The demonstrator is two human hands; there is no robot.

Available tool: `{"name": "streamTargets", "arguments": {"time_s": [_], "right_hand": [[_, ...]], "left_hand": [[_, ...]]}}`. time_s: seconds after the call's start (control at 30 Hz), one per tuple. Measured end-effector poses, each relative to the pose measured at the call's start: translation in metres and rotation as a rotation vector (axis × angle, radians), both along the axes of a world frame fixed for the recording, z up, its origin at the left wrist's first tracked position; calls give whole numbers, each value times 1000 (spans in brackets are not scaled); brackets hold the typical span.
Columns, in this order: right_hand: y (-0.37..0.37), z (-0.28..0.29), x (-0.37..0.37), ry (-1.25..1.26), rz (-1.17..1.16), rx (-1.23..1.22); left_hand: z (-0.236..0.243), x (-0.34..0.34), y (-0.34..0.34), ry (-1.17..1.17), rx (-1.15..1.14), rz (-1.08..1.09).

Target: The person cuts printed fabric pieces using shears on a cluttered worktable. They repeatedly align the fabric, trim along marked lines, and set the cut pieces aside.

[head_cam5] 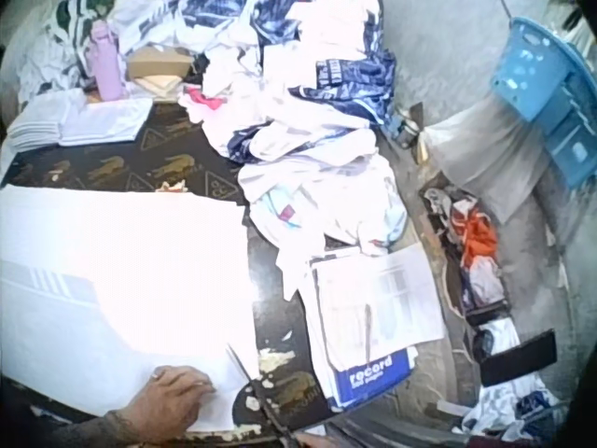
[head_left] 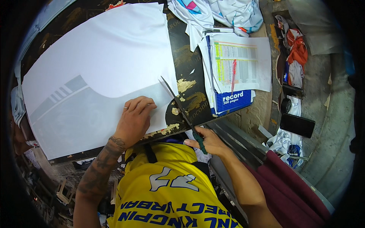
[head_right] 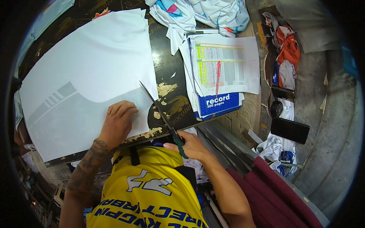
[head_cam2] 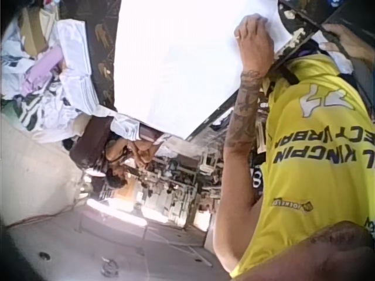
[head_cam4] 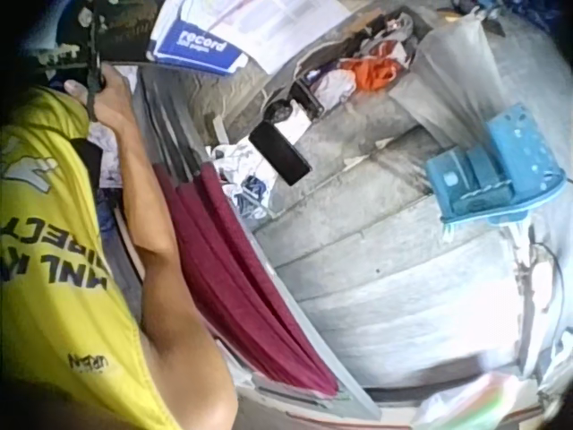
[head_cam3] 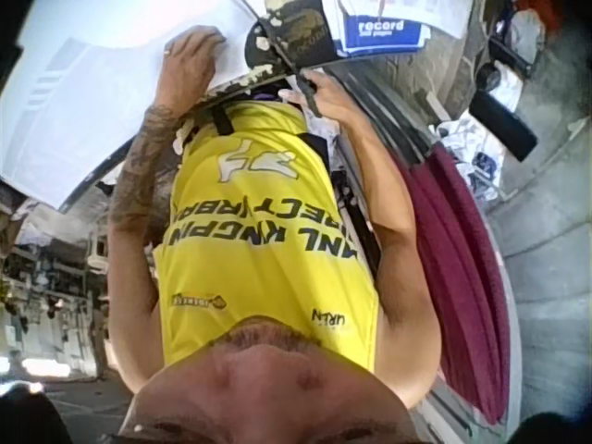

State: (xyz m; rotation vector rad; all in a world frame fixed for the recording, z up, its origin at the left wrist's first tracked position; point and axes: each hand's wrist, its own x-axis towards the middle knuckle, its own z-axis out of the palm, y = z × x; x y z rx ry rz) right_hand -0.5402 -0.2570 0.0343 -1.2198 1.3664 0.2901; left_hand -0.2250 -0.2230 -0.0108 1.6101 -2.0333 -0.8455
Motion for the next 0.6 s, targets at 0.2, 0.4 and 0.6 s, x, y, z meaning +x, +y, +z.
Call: {"name": "streamTargets", "arguments": {"time_s": [0.2,0.4,0.6], "right_hand": [[4,-8,-2,-37,-64,111],[2,-3,16,12,-39,68],[-80,62,-20,95,132,327]], "left_hand": [[-3,2,4,-31,-3,-10],[-8,-4,-6,-21,-28,48],[-1,11,-80,-234,-201,513]]}}
